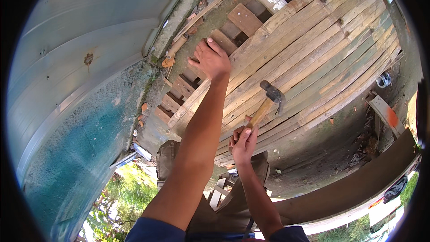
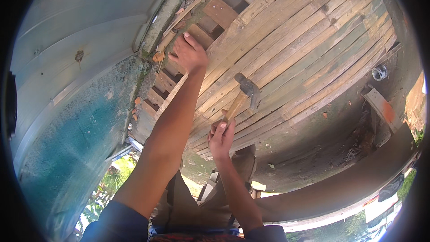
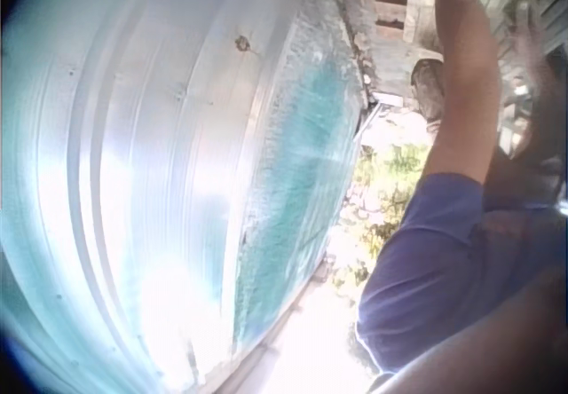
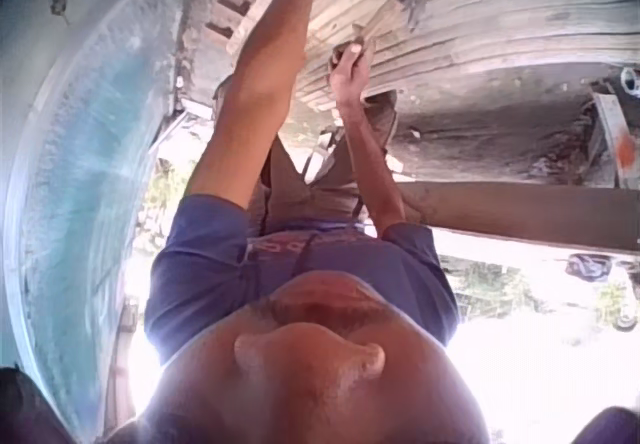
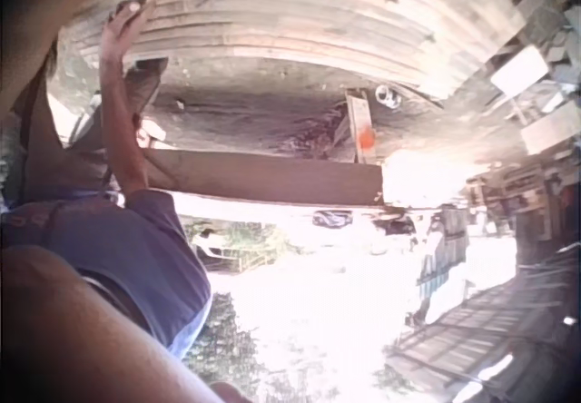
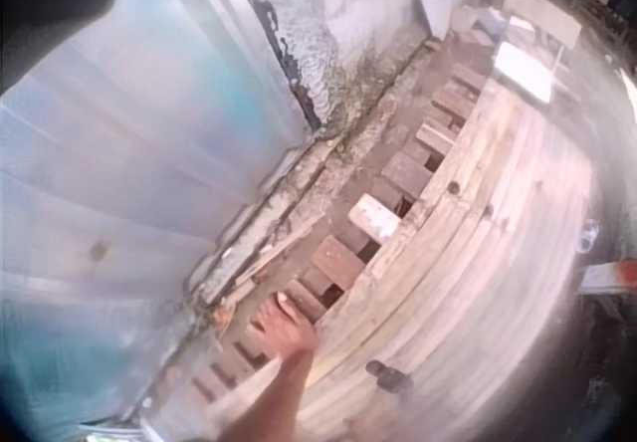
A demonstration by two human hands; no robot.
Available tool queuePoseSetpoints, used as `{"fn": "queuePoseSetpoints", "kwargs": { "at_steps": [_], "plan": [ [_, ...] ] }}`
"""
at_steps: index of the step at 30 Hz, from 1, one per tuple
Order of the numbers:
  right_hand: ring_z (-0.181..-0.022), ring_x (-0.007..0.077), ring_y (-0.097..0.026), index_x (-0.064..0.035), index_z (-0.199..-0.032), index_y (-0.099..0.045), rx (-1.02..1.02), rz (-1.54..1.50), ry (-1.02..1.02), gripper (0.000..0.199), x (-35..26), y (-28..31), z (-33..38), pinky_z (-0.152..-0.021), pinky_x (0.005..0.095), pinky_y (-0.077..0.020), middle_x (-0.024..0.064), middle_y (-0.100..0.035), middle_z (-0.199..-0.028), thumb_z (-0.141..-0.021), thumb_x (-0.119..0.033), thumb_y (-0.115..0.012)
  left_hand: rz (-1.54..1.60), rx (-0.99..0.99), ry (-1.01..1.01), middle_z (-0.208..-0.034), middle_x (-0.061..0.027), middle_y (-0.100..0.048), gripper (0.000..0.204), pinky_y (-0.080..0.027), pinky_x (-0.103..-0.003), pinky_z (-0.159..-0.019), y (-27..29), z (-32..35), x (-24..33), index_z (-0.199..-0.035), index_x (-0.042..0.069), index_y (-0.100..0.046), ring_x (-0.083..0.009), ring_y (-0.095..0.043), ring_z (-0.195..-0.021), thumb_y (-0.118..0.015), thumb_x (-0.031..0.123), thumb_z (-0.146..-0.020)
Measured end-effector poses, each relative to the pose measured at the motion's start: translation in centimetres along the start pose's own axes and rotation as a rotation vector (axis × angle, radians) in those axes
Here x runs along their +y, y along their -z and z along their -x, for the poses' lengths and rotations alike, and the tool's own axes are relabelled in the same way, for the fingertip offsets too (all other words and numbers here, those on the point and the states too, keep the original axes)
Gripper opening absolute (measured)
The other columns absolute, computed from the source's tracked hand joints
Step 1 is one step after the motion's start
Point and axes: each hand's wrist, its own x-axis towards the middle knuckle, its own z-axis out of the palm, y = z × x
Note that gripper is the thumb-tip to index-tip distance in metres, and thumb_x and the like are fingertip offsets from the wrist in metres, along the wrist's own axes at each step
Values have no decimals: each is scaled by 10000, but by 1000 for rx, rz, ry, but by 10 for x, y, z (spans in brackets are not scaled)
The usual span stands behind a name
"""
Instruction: The person repeatedly hammers nails into a wooden pallet using a hammer. They retrieve nails from a black plastic bag and drive them into the pallet slats. The person works continuously on the same pallet throughout the clip.
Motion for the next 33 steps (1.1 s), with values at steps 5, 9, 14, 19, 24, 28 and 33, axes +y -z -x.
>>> {"fn": "queuePoseSetpoints", "kwargs": {
  "at_steps": [5,9,14,19,24,28,33],
  "plan": [
    [-466,68,-357,-104,-1386,-450,69,-79,-43,432,33,-19,4,-415,248,-335,6,-424,-715,-1128,-439,-364,25,16,-7,-1239,-158,-616,458,-74,-679,-1209,-3,0,-3,-1231,39,-568,-348,-519,-1283,-290,380,-1104],
    [-461,70,-353,-99,-1368,-454,135,-108,-5,426,51,-27,15,-413,247,-331,6,-429,-714,-1131,-437,-351,55,-29,-26,-1251,-171,-611,470,-43,-688,-1211,-2,1,-6,-1223,16,-559,-358,-498,-1309,-291,383,-1102],
    [-510,43,-372,-76,-1296,-486,278,-153,99,374,74,-55,16,-424,213,-342,-18,-430,-723,-1134,-392,-368,118,-74,-92,-1295,-199,-587,512,4,-693,-1212,2,2,-11,-1289,-28,-534,-378,-450,-1367,-303,387,-1098],
    [-471,49,-380,-67,-1261,-484,277,-199,221,353,79,-83,16,-402,222,-345,-8,-430,-704,-1139,-365,-339,67,-240,-606,-1628,-265,-262,901,38,-651,-1229,23,11,-72,-1577,-86,-187,-380,-176,-1547,-460,565,-1017],
    [-450,62,-364,-64,-1238,-480,222,-182,219,357,68,-88,19,-389,242,-336,1,-425,-693,-1142,-374,-332,-47,-270,-727,-1696,-269,-69,1130,53,-608,-1246,34,13,-105,-1608,-79,-59,-350,22,-1596,-523,703,-937],
    [-446,74,-385,-64,-1229,-477,170,-87,188,356,66,-87,5,-390,253,-347,4,-424,-683,-1141,-379,-338,-6,-253,-691,-1702,-233,-105,886,27,-603,-1249,31,12,-104,-1613,-44,-134,-361,-33,-1592,-449,543,-1029],
    [-467,65,-415,-36,-1208,-511,202,-50,198,371,75,-110,-30,-406,256,-352,-6,-446,-646,-1132,-371,-371,60,-257,-640,-1681,-179,-215,569,-87,-599,-1234,28,7,-103,-1596,51,-285,-354,-155,-1568,-366,287,-1085]
  ]
}}
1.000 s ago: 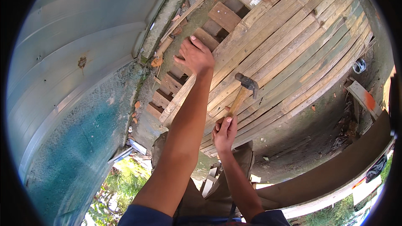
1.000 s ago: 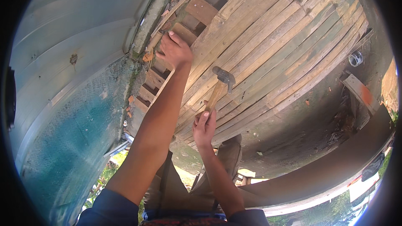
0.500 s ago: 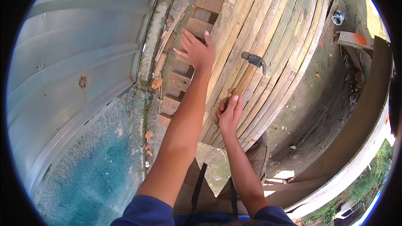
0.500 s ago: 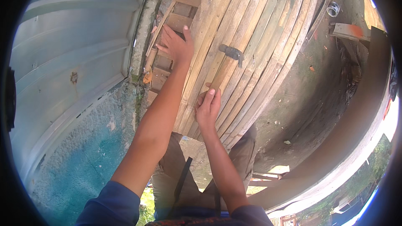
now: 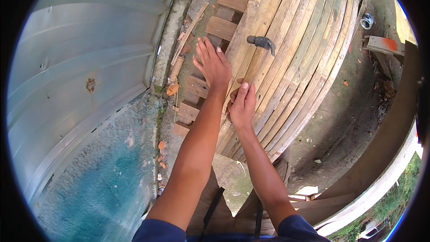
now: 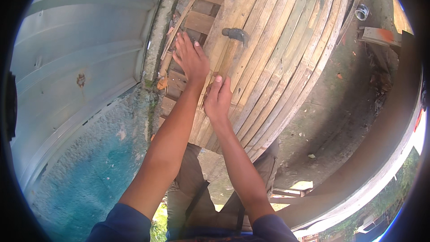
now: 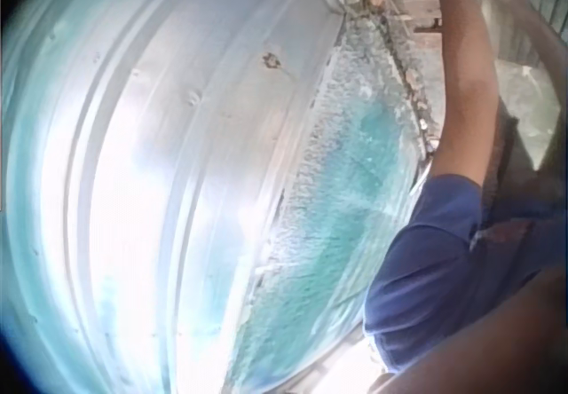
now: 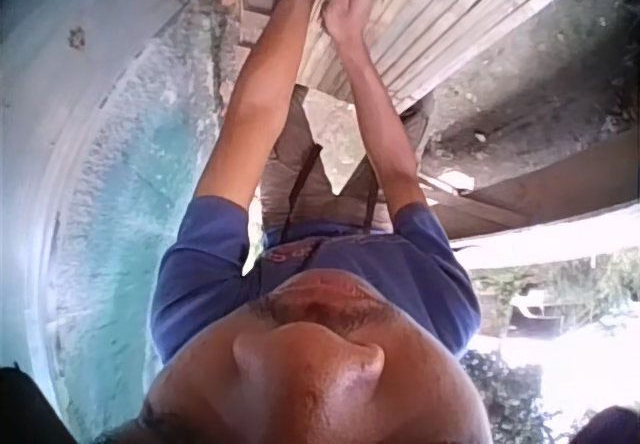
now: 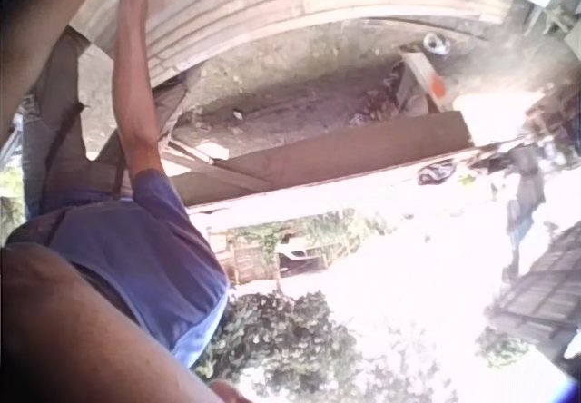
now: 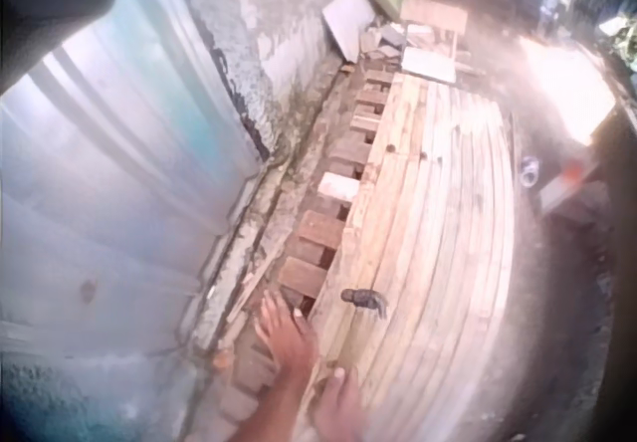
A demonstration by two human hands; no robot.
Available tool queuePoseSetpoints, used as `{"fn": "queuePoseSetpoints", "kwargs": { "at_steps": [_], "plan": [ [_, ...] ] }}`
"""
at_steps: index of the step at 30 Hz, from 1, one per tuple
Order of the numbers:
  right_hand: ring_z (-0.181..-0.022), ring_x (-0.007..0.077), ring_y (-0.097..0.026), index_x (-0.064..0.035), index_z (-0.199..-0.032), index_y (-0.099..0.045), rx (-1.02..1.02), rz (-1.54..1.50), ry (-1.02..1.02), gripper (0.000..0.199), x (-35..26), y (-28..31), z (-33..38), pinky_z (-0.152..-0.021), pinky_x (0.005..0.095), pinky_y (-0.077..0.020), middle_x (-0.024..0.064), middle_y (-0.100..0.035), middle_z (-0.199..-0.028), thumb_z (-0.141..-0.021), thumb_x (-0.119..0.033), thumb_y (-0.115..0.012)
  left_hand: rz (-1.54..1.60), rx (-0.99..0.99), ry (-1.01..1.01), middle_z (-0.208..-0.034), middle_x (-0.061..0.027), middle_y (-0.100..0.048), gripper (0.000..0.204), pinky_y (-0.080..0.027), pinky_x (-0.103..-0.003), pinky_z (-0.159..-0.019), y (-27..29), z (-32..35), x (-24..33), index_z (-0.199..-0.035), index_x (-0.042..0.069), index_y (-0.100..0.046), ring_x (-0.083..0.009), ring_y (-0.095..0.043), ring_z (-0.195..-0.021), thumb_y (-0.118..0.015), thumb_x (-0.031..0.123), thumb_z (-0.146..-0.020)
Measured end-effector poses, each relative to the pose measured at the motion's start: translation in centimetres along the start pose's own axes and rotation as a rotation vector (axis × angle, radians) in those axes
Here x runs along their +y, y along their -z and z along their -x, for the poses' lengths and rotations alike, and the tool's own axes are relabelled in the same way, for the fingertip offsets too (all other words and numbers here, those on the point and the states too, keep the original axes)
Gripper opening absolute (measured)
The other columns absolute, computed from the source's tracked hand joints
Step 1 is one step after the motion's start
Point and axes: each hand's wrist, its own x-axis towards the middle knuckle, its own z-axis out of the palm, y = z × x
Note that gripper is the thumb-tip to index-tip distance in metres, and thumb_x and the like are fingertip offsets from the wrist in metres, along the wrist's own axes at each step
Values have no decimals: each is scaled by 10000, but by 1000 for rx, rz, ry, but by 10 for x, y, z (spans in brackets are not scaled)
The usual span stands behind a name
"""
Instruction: The person repeatedly hammers nails into a wooden pallet using a hammer. They retrieve nails from a black plastic bag and drive them into the pallet slats. The person works continuously on the same pallet throughout the clip.
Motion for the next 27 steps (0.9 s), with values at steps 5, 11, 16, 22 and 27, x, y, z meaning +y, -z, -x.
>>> {"fn": "queuePoseSetpoints", "kwargs": {
  "at_steps": [5,11,16,22,27],
  "plan": [
    [-570,78,-478,5,-1197,-535,74,-5,237,363,20,-22,-17,-531,269,-389,14,-526,-656,-1126,-326,-405,-168,32,-86,-1572,-189,-348,516,-185,-622,-1165,0,-4,0,-1555,110,-361,-366,-276,-1485,-431,247,-1062],
    [-589,91,-502,10,-1184,-534,110,82,278,332,34,-19,-18,-547,278,-405,25,-534,-661,-1123,-290,-405,-174,38,-126,-1552,-201,-363,531,-199,-634,-1136,0,-6,-1,-1541,105,-379,-389,-297,-1454,-475,212,-1030],
    [-581,90,-497,-4,-1168,-530,130,191,347,329,37,-21,-22,-537,279,-403,29,-534,-666,-1119,-306,-407,-118,88,-164,-1503,-222,-401,475,-192,-610,-1131,0,-4,-2,-1499,72,-430,-416,-322,-1427,-430,179,-1036],
    [-525,50,-403,-37,-1167,-488,110,26,330,356,40,-16,-22,-472,225,-342,-23,-445,-656,-1127,-374,-382,-143,47,-175,-1534,-210,-371,529,-197,-632,-1119,1,-4,-5,-1495,87,-425,-397,-297,-1444,-517,174,-981],
    [-535,60,-438,-13,-1167,-487,93,251,493,385,48,-20,-17,-480,236,-356,-12,-478,-667,-1121,-383,-394,-145,70,-193,-1514,-210,-384,513,-205,-629,-1110,1,-5,-6,-1467,86,-449,-398,-308,-1427,-532,161,-966]
  ]
}}
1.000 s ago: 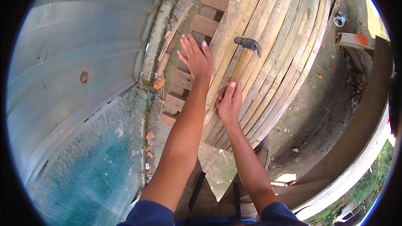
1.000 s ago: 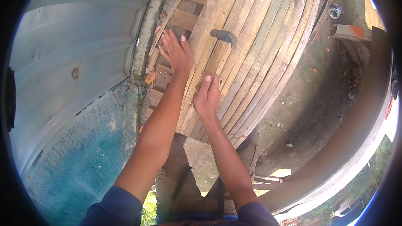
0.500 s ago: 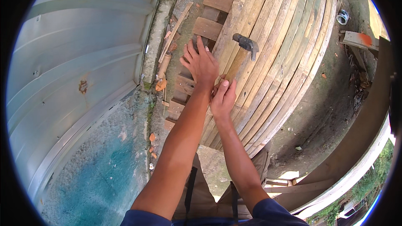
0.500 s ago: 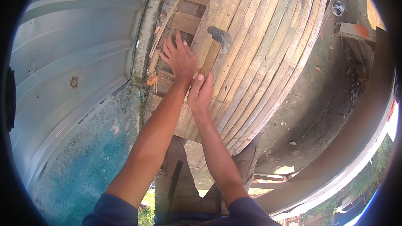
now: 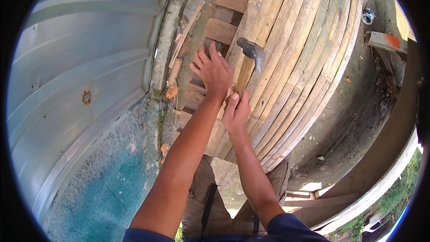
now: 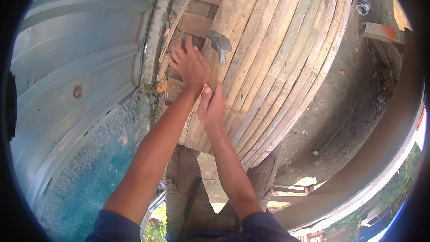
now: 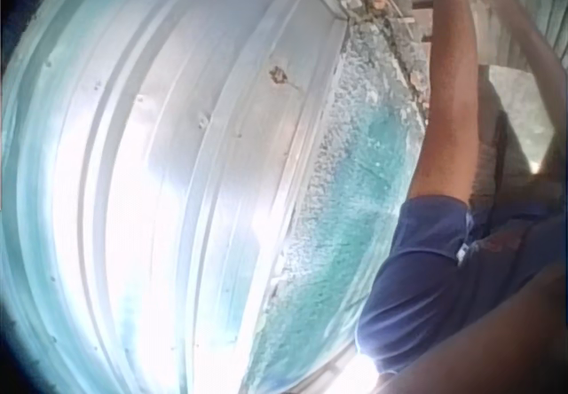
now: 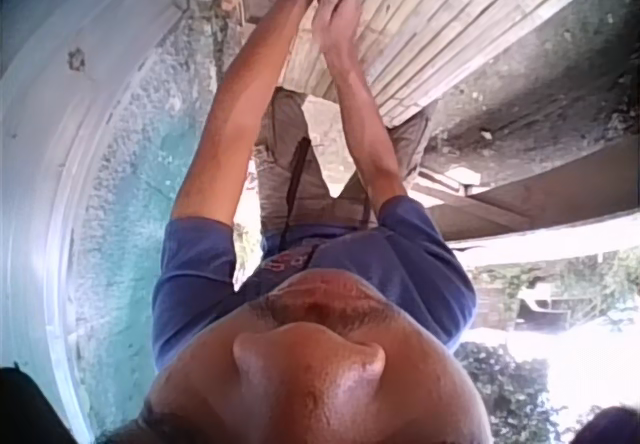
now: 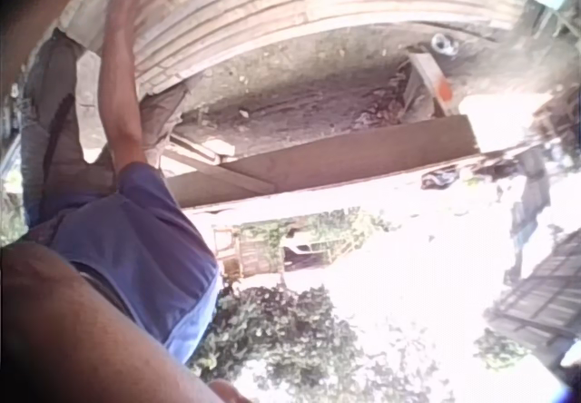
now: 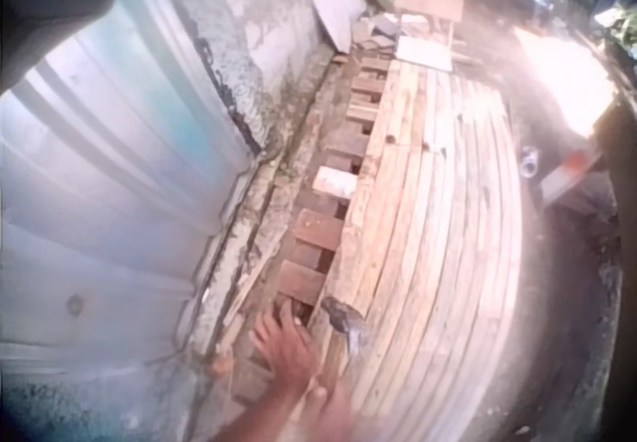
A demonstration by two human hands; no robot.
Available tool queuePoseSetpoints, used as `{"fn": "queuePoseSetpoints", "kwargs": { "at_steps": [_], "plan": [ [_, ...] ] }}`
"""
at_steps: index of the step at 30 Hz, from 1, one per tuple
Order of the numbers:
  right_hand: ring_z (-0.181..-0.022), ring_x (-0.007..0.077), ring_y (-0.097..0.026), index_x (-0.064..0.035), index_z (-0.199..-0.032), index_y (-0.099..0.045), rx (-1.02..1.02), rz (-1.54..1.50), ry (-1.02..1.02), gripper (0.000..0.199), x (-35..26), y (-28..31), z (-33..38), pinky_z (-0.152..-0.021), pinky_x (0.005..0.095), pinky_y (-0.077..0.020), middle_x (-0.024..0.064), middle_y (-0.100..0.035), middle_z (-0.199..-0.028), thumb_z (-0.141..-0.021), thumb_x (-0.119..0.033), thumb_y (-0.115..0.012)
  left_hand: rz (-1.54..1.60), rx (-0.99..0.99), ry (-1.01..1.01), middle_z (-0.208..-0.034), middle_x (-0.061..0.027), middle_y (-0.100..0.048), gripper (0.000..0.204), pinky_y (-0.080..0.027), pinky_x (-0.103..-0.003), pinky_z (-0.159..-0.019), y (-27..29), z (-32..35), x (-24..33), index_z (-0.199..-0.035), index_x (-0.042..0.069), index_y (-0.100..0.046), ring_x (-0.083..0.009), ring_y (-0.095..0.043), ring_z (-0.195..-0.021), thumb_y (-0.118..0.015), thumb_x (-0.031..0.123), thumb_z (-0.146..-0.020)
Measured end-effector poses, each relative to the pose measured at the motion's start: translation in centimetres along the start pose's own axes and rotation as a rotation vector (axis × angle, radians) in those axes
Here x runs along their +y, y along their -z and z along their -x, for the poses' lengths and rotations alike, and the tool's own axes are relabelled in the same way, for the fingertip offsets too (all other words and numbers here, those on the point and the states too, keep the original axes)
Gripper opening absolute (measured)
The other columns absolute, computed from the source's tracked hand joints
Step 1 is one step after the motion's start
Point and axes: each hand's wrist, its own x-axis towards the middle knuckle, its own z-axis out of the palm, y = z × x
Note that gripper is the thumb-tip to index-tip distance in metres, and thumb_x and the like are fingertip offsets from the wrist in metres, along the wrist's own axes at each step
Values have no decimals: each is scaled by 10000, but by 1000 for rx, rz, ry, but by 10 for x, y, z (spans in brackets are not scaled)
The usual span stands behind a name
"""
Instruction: The person repeatedly hammers nails into a wooden pallet using a hammer. They retrieve nails from a black plastic bag and drive them into the pallet slats. The person works continuously on the same pallet throughout the clip.
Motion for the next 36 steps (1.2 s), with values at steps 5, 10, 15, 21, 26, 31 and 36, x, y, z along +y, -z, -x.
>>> {"fn": "queuePoseSetpoints", "kwargs": {
  "at_steps": [5,10,15,21,26,31,36],
  "plan": [
    [-584,83,-484,2,-1166,-502,39,-25,-80,418,3,-5,6,-536,267,-403,8,-514,-694,-1116,-401,-403,0,6,-7,-1506,-218,-388,506,-208,-633,-1102,1,-1,2,-1460,83,-452,-401,-311,-1418,-532,156,-965],
    [-571,70,-442,-9,-1098,-480,65,-172,-30,421,6,-9,4,-508,264,-383,8,-500,-699,-1113,-423,-404,-5,-21,-20,-1491,-237,-389,498,-205,-637,-1099,2,-4,0,-1457,73,-452,-421,-312,-1403,-517,160,-971],
    [-552,63,-412,-22,-1048,-455,95,-42,-42,422,4,-8,-5,-490,246,-362,5,-483,-692,-1112,-435,-402,12,-41,-37,-1474,-246,-392,489,-217,-637,-1084,2,-4,-4,-1449,58,-458,-425,-321,-1383,-509,171,-975],
    [-563,84,-453,-20,-1033,-469,85,-78,-65,397,3,1,-10,-501,277,-379,19,-496,-679,-1112,-405,-412,58,-26,-49,-1471,-256,-381,470,-215,-644,-1073,1,-5,-4,-1438,56,-468,-429,-318,-1382,-489,170,-983],
    [-573,179,-569,1,-1074,-494,91,-67,-160,347,2,-3,-10,-542,362,-445,99,-564,-667,-1109,-339,-434,61,2,-60,-1426,-268,-420,443,-215,-604,-1060,2,-3,-4,-1427,48,-482,-424,-346,-1347,-462,167,-1000],
    [-585,90,-454,-21,-1008,-472,9,139,-141,374,-4,-2,-8,-521,277,-394,5,-487,-695,-1117,-375,-419,61,20,-70,-1407,-274,-435,431,-212,-587,-1058,2,-6,-3,-1423,46,-489,-420,-359,-1330,-449,165,-1011],
    [-578,76,-443,-20,-1016,-489,134,-38,-44,353,-1,-9,-5,-529,264,-375,-5,-485,-674,-1118,-353,-433,84,14,-71,-1404,-269,-437,433,-210,-591,-1058,2,-5,-4,-1419,51,-492,-420,-354,-1337,-458,160,-1002]
  ]
}}
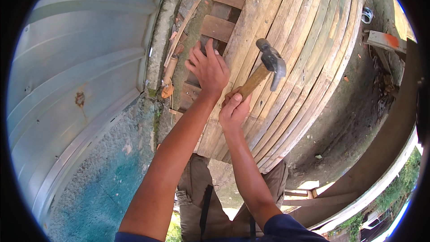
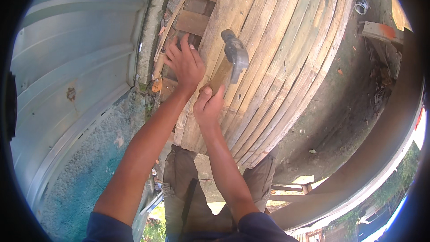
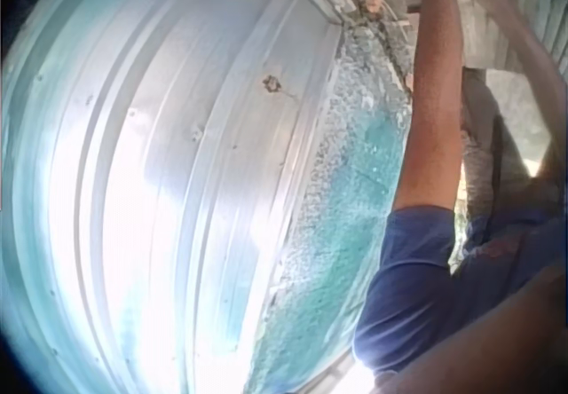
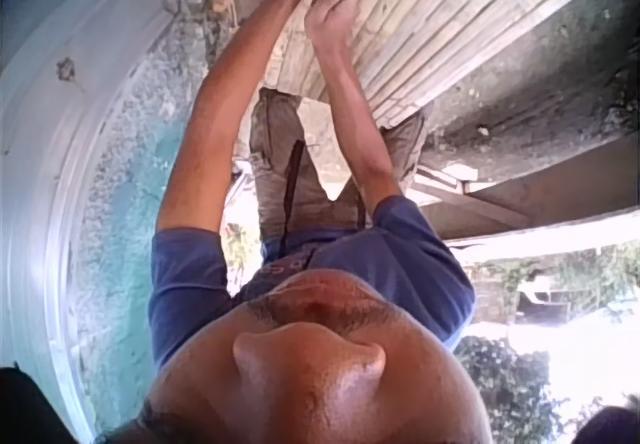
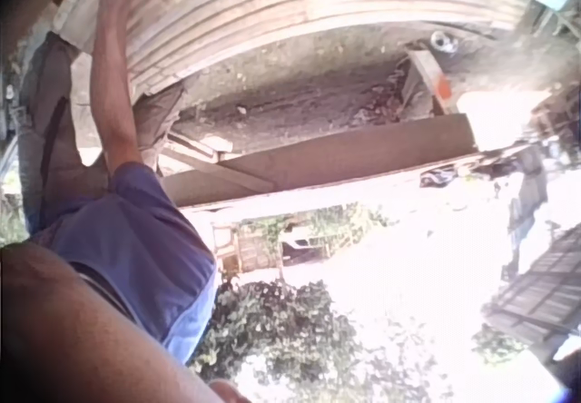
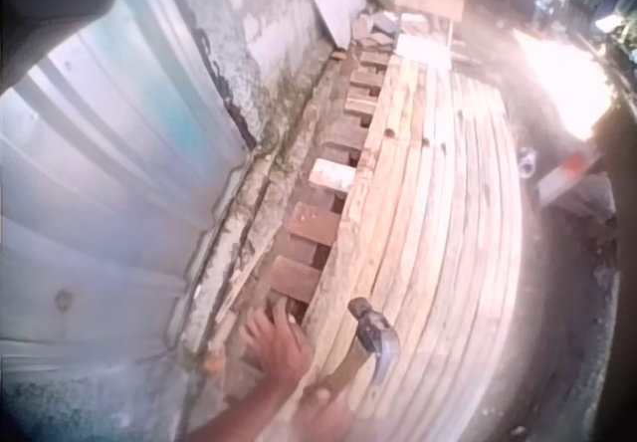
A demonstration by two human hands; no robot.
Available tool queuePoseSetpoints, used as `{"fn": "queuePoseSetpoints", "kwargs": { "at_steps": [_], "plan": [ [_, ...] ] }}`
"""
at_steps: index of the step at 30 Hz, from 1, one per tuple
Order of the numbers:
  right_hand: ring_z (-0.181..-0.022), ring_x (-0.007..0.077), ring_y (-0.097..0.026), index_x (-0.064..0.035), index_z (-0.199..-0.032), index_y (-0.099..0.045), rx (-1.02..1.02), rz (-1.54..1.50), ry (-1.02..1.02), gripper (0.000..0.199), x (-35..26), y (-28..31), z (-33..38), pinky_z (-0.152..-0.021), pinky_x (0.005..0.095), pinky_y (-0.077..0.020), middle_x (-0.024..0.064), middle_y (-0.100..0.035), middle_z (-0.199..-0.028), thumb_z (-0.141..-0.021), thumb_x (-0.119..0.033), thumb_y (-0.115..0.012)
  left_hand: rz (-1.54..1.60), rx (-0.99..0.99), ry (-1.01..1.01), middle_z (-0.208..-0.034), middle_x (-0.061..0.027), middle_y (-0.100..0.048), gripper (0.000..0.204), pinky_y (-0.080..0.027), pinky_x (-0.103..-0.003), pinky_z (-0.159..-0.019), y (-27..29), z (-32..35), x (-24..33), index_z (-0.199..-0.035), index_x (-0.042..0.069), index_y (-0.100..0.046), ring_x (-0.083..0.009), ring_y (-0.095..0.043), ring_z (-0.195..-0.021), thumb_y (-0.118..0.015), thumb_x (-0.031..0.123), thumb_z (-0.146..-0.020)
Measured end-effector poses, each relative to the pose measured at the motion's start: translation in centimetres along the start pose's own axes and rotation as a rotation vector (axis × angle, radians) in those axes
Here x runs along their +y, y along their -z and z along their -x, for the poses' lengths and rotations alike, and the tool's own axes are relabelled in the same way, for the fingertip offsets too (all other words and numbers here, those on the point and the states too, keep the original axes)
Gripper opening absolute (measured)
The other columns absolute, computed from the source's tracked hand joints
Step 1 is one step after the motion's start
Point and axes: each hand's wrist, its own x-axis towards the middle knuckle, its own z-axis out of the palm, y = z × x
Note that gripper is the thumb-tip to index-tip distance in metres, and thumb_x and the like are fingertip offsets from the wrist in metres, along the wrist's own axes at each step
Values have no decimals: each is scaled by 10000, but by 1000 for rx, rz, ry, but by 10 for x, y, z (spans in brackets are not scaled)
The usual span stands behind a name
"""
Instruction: The person repeatedly hammers nails into a wooden pallet using a hammer. They retrieve nails from a black plastic bag and drive them into the pallet slats. The person works continuously on the same pallet throughout the clip.
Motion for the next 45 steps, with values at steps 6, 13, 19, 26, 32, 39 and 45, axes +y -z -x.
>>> {"fn": "queuePoseSetpoints", "kwargs": {
  "at_steps": [6,13,19,26,32,39,45],
  "plan": [
    [-592,103,-476,-18,-1020,-503,-29,5,-130,330,11,3,1,-544,296,-400,29,-517,-685,-1120,-325,-431,-10,22,-9,-1404,-267,-436,434,-204,-597,-1072,-1,1,-1,-1414,50,-500,-426,-344,-1353,-468,146,-992],
    [-566,52,-412,-50,-1034,-466,-17,-77,-46,389,11,1,12,-493,228,-360,-23,-451,-687,-1113,-427,-413,4,21,10,-1441,-251,-404,469,-209,-641,-1065,-2,2,-3,-1423,64,-482,-431,-324,-1379,-510,149,-963],
    [-568,47,-415,-44,-1038,-466,-48,-144,-65,398,8,-5,2,-483,237,-352,-17,-457,-692,-1114,-429,-406,24,27,13,-1440,-249,-404,460,-218,-643,-1055,-4,2,-4,-1416,61,-485,-430,-324,-1381,-517,144,-965],
    [-617,135,-517,-7,-1045,-498,-53,7,7,354,3,-5,0,-558,309,-427,45,-544,-712,-1113,-349,-434,40,29,19,-1437,-248,-408,449,-219,-641,-1052,-2,2,-3,-1405,66,-489,-428,-333,-1381,-530,131,-963],
    [-587,53,-418,-25,-1021,-468,-39,-15,-13,362,9,-5,-3,-498,243,-347,-6,-478,-712,-1121,-370,-419,40,36,21,-1438,-247,-411,447,-219,-642,-1053,-3,2,-4,-1401,69,-492,-417,-329,-1393,-529,121,-958],
    [-594,60,-425,-21,-1032,-472,-9,-17,11,340,4,-3,-5,-530,246,-360,-6,-478,-703,-1119,-347,-432,43,35,18,-1437,-241,-415,459,-224,-638,-1047,-3,3,-3,-1395,71,-494,-414,-333,-1389,-541,110,-940],
    [-588,71,-455,-19,-1036,-477,-34,128,0,397,-4,-1,2,-530,248,-376,0,-492,-696,-1120,-399,-398,28,0,33,-1428,-242,-419,466,-227,-635,-1039,-1,1,-1,-1389,77,-496,-416,-348,-1367,-553,97,-927]
  ]
}}
